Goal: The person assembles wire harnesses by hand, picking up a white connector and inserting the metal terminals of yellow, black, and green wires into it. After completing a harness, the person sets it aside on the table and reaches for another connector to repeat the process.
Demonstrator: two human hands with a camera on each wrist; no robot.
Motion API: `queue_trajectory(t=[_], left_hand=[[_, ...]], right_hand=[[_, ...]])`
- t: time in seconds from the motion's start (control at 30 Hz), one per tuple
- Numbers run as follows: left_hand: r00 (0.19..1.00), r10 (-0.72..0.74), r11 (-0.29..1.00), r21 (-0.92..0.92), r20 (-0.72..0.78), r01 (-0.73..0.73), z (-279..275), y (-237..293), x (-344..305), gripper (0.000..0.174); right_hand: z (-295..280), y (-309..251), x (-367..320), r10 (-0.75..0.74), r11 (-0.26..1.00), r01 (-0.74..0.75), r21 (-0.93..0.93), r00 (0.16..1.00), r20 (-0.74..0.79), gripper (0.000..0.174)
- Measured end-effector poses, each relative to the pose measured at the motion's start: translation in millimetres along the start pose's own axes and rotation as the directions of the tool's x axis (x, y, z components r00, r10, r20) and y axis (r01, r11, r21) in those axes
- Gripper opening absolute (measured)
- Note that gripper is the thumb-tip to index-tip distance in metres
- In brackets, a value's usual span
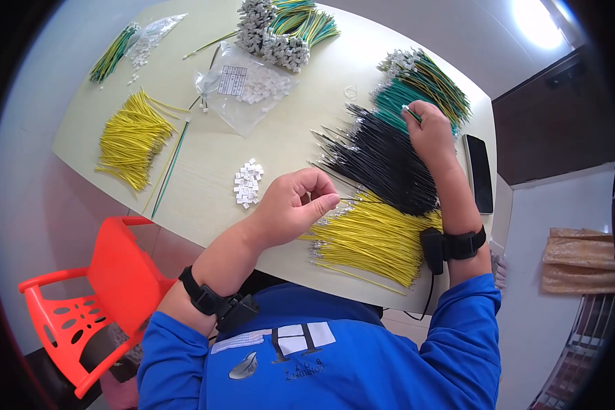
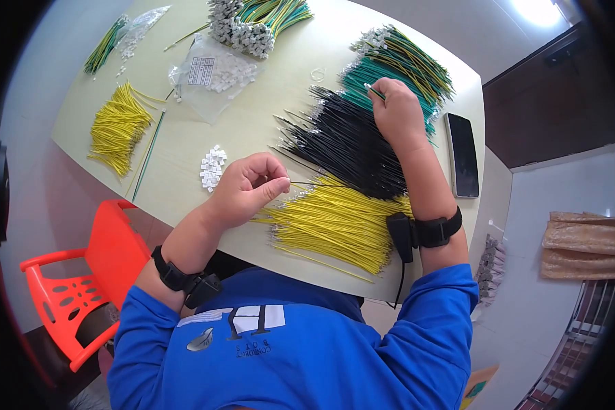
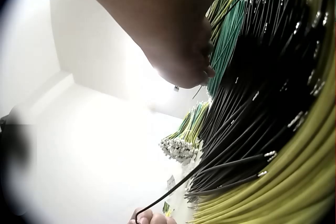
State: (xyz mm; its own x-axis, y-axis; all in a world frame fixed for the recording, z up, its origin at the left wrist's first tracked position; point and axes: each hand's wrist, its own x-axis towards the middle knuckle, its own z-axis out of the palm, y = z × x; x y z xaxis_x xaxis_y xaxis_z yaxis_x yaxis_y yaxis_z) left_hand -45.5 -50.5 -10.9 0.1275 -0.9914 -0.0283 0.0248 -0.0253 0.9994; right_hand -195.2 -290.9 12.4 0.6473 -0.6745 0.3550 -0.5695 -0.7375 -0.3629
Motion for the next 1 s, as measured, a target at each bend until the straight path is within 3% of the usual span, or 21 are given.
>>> queue_trajectory(t=[0.13,0.27,0.37,0.5,0.8,0.9,1.0], left_hand=[[1.000,-0.001,1.000,-0.003,-0.005,0.001,-0.2,1.5,-0.5,0.007],[1.000,-0.001,1.000,0.006,-0.010,0.001,0.4,1.4,0.3,0.008],[1.000,-0.002,1.000,0.008,-0.017,0.002,0.0,0.6,-0.4,0.008],[1.000,-0.024,0.999,-0.030,-0.019,0.024,0.7,2.4,-0.5,0.008],[1.000,0.007,0.998,-0.070,-0.023,-0.008,2.6,-1.7,1.3,0.008],[0.997,0.052,0.994,-0.088,-0.056,-0.056,3.6,-3.6,1.2,0.009],[1.000,0.005,0.999,-0.054,0.002,-0.005,0.2,-0.7,0.3,0.007]], right_hand=[[-17.4,-17.3,-8.4,-0.003,0.993,0.002,0.118,1.000,0.003,0.010],[-33.9,-52.7,-33.3,-0.158,0.964,0.152,0.218,0.987,0.011,0.008],[-37.9,-73.2,-52.8,-0.177,0.912,0.097,0.400,0.970,0.169,0.011],[-38.5,-82.9,-72.5,-0.173,0.889,0.015,0.458,0.936,0.306,0.010],[-33.7,-93.6,-84.8,-0.186,0.890,0.003,0.456,0.915,0.357,0.002],[-34.2,-95.9,-84.5,-0.127,0.867,-0.096,0.489,0.906,0.404,0.002],[-30.1,-91.7,-86.2,-0.164,0.863,-0.012,0.506,0.939,0.303,0.003]])
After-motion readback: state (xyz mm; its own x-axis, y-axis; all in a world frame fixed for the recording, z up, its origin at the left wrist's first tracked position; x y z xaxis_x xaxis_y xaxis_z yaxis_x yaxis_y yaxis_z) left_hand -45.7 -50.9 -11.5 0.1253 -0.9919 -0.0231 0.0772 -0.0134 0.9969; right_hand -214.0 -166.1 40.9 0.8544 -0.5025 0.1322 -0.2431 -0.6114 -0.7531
